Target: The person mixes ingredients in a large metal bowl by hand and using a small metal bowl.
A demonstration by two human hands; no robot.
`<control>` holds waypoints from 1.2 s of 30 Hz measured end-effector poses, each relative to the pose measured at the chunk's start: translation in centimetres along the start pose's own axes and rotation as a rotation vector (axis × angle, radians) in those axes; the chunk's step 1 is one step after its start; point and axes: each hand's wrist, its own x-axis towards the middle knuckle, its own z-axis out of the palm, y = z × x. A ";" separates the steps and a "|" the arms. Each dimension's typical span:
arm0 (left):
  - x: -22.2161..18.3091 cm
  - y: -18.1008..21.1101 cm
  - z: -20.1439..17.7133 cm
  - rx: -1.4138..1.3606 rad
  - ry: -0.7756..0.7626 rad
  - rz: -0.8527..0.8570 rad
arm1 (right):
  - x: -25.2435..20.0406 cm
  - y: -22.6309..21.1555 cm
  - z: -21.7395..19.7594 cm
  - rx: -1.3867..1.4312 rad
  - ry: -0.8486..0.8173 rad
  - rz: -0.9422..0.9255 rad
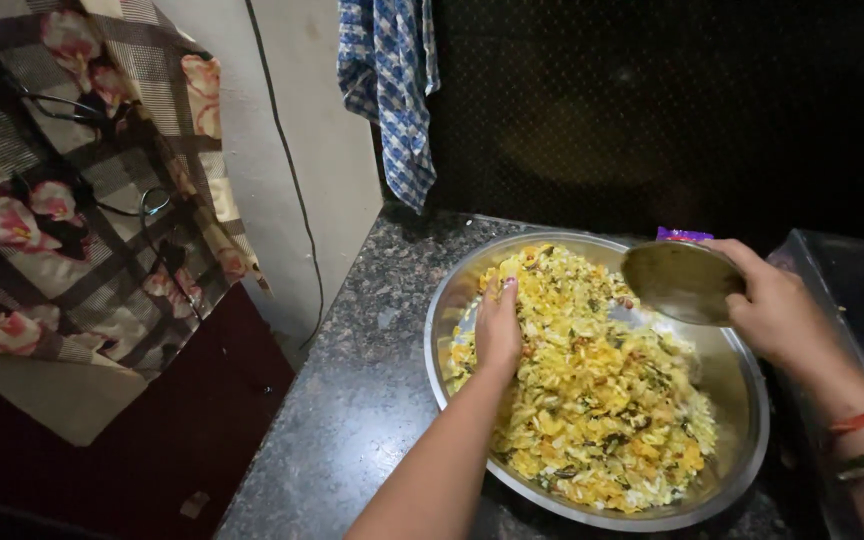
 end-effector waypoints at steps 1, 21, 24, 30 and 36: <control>-0.8 1.2 -0.4 0.000 0.000 -0.002 | 0.2 0.5 0.6 -0.001 -0.002 0.000; 2.6 0.5 0.4 0.015 0.035 -0.077 | 10.0 2.7 10.7 0.086 -0.092 -0.042; 3.0 1.0 0.3 -0.053 0.010 -0.098 | 12.9 4.1 12.6 0.165 -0.153 -0.157; 5.2 -1.5 1.3 -0.097 -0.052 -0.032 | 13.3 1.4 13.0 0.348 -0.387 0.153; 5.0 -0.9 1.0 -0.154 -0.103 -0.045 | 11.8 1.9 12.8 0.364 -0.453 0.122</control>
